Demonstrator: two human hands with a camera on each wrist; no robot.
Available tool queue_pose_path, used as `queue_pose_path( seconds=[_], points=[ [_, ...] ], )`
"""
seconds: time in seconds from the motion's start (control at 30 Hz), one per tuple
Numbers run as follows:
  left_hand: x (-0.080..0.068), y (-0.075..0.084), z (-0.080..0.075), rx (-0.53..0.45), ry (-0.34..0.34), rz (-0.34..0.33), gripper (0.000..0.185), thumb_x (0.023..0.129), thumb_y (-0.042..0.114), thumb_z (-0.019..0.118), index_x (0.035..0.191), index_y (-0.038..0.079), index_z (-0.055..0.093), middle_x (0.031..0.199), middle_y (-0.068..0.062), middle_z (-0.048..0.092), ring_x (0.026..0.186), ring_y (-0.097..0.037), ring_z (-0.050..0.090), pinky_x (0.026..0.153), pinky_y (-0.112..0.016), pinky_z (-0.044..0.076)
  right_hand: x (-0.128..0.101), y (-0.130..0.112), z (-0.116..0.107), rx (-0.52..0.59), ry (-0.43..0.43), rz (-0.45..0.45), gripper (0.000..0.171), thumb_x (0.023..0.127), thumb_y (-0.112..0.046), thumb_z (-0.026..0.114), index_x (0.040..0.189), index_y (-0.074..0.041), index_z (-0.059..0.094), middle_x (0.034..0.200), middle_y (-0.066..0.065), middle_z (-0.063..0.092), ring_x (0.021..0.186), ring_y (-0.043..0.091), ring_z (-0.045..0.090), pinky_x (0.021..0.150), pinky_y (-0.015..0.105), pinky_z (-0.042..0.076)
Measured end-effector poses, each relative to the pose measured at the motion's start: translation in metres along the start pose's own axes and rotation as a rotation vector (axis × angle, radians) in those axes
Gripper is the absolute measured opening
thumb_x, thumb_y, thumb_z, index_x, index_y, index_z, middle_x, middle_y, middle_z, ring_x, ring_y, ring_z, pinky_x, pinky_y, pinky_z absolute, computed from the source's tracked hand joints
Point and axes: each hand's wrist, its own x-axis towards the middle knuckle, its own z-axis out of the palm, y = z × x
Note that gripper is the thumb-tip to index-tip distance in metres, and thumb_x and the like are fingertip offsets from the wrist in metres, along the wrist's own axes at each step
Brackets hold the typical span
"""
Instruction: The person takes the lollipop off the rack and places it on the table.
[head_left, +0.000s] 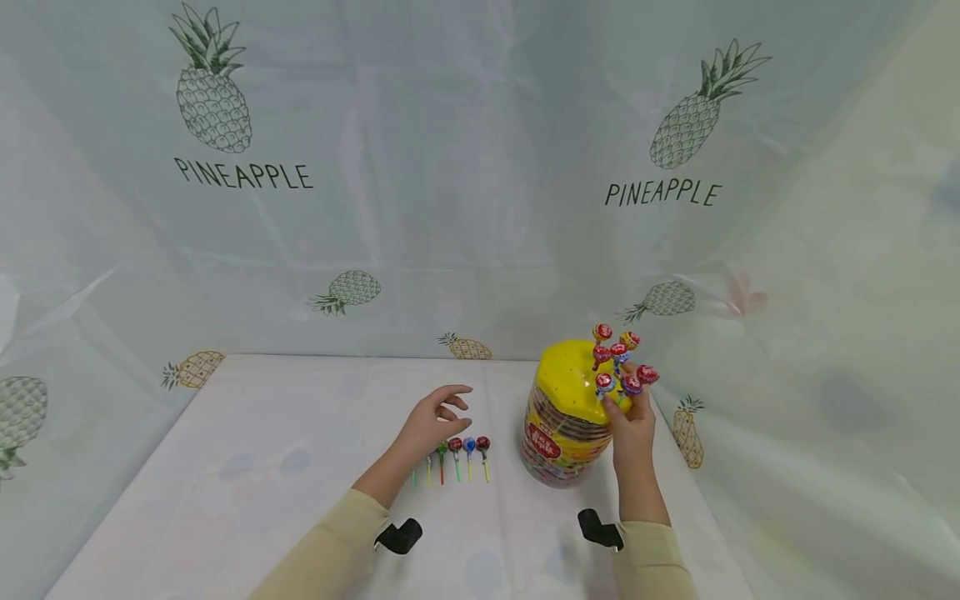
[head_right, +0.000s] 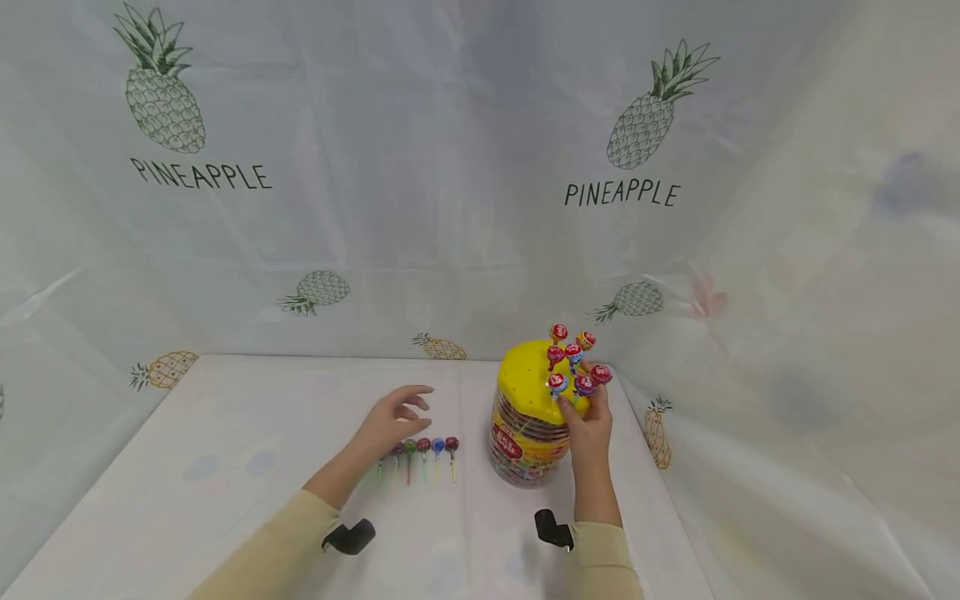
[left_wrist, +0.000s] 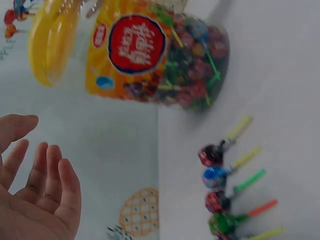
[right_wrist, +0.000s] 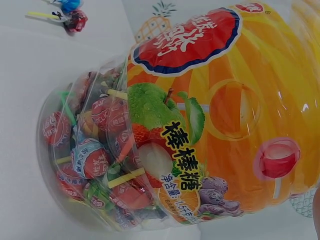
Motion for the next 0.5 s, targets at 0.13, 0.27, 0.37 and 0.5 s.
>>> queue_pose_path(
  seconds=[0.13, 0.27, 0.37, 0.5],
  points=[
    [0.007, 0.018, 0.013, -0.001, -0.054, 0.042, 0.048, 0.088, 0.009, 0.072, 0.133, 0.016, 0.059, 0.11, -0.01, 0.06, 0.086, -0.019, 0.06, 0.067, -0.03, 0.052, 0.0, -0.001, 0.0, -0.003, -0.002, 0.004, 0.059, 0.097, -0.004, 0.059, 0.147, -0.028, 0.043, 0.15, -0.001, 0.04, 0.137, 0.021, 0.036, 0.105, 0.024, 0.035],
    [0.018, 0.035, 0.025, 0.019, -0.102, 0.081, 0.048, 0.088, 0.01, 0.073, 0.133, 0.017, 0.059, 0.108, -0.003, 0.06, 0.086, -0.018, 0.059, 0.067, -0.03, 0.052, 0.0, -0.002, 0.001, -0.003, -0.001, 0.013, 0.06, 0.096, -0.002, 0.059, 0.147, -0.031, 0.043, 0.15, -0.002, 0.039, 0.138, 0.02, 0.035, 0.106, 0.025, 0.035],
    [0.027, 0.049, 0.033, 0.054, -0.13, 0.11, 0.049, 0.088, 0.011, 0.074, 0.133, 0.02, 0.059, 0.107, 0.001, 0.061, 0.086, -0.017, 0.059, 0.066, -0.03, 0.052, 0.0, -0.002, 0.001, -0.001, 0.001, 0.018, 0.061, 0.096, -0.001, 0.058, 0.148, -0.03, 0.042, 0.15, -0.003, 0.04, 0.138, 0.02, 0.036, 0.105, 0.024, 0.035],
    [0.04, 0.066, 0.042, 0.096, -0.159, 0.158, 0.048, 0.088, 0.011, 0.073, 0.133, 0.022, 0.059, 0.108, 0.003, 0.061, 0.087, -0.014, 0.059, 0.067, -0.03, 0.052, 0.0, -0.002, 0.0, -0.004, 0.005, 0.019, 0.061, 0.096, 0.0, 0.057, 0.149, -0.026, 0.041, 0.15, -0.003, 0.04, 0.138, 0.02, 0.036, 0.106, 0.024, 0.035]
  ],
)
